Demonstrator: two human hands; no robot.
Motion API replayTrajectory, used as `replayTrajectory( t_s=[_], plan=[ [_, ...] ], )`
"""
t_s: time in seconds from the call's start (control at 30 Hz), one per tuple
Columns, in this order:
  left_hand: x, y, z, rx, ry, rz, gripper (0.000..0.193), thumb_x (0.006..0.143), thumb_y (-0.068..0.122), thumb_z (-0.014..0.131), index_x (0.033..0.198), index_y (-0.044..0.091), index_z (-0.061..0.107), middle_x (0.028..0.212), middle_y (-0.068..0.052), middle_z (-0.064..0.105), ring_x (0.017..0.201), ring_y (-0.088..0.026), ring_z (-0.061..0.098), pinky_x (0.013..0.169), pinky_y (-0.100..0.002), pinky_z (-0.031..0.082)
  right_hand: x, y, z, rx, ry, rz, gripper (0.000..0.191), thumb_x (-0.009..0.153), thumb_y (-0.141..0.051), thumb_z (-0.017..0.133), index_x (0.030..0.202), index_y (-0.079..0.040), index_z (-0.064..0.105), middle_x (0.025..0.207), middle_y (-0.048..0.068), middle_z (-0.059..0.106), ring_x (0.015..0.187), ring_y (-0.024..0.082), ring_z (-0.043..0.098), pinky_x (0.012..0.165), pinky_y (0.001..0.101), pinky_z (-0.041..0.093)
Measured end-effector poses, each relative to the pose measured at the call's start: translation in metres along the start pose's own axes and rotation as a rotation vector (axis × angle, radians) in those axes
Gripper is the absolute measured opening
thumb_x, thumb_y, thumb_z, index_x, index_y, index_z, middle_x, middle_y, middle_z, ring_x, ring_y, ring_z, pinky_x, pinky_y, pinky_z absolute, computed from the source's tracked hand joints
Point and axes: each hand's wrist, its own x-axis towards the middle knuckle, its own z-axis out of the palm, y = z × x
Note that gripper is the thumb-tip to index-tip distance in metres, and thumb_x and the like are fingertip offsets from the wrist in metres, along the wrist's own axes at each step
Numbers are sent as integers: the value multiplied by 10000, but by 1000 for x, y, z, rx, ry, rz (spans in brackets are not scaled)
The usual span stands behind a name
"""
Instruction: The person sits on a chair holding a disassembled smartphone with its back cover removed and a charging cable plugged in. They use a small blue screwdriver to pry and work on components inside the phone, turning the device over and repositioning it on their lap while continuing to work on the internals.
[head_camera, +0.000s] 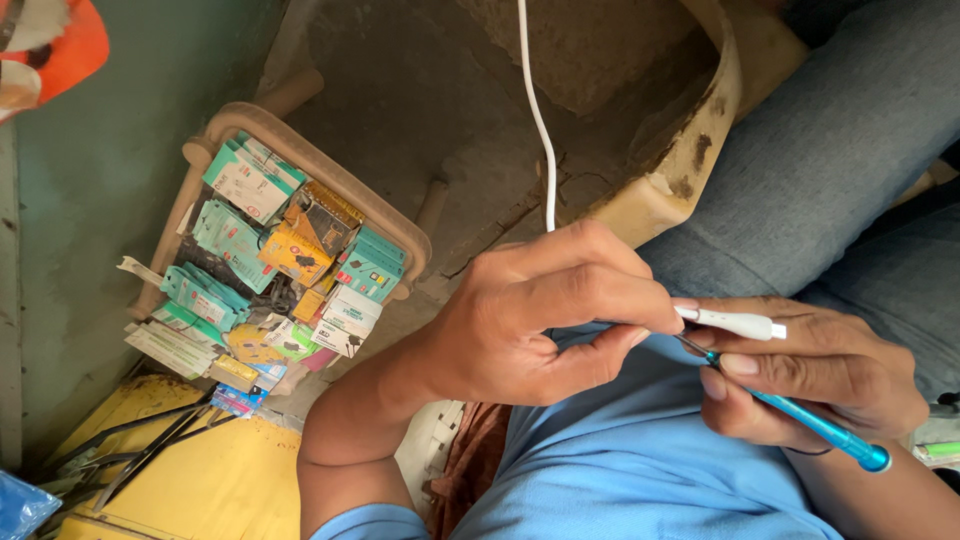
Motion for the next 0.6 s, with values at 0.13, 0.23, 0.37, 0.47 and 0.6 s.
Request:
replayTrajectory(
  t_s=[0.13,0.23,0.37,0.47,0.6],
  plan=[
    [0,0,1,16,4,3,290,961,-64,747,1190,98,671,1139,-51,671,910,-108,720,758,-210,617,2,1,9,-1234,80,-510,259,880,-16,670,1130,51,663,1183,379,645,837,225,791,682,246,660],
    [0,2,1,23,6,-1,286,960,-61,747,1185,98,673,1135,-52,674,904,-108,721,750,-211,616,10,0,20,-1268,109,-576,247,824,-49,746,1050,32,692,1168,330,673,1002,279,782,809,306,676],
    [2,4,2,36,19,-4,271,965,-53,746,1183,94,680,1131,-52,680,913,-114,727,768,-217,623,28,4,32,-1277,119,-769,244,805,-77,812,992,5,678,1072,243,708,1026,305,766,871,404,674],
    [3,6,2,44,47,-29,259,962,-33,746,1183,82,674,1087,-54,681,918,-123,723,795,-220,607,35,3,33,-1243,121,-742,224,805,-51,817,977,6,685,1021,225,735,1029,314,773,892,444,667],
    [3,8,4,-4,93,-240,253,874,1,758,1111,43,678,1004,-53,689,854,-113,707,794,-248,576,36,4,29,-1147,129,-763,214,839,-15,778,1013,16,657,986,214,722,1091,353,735,936,497,657]
  ],
)
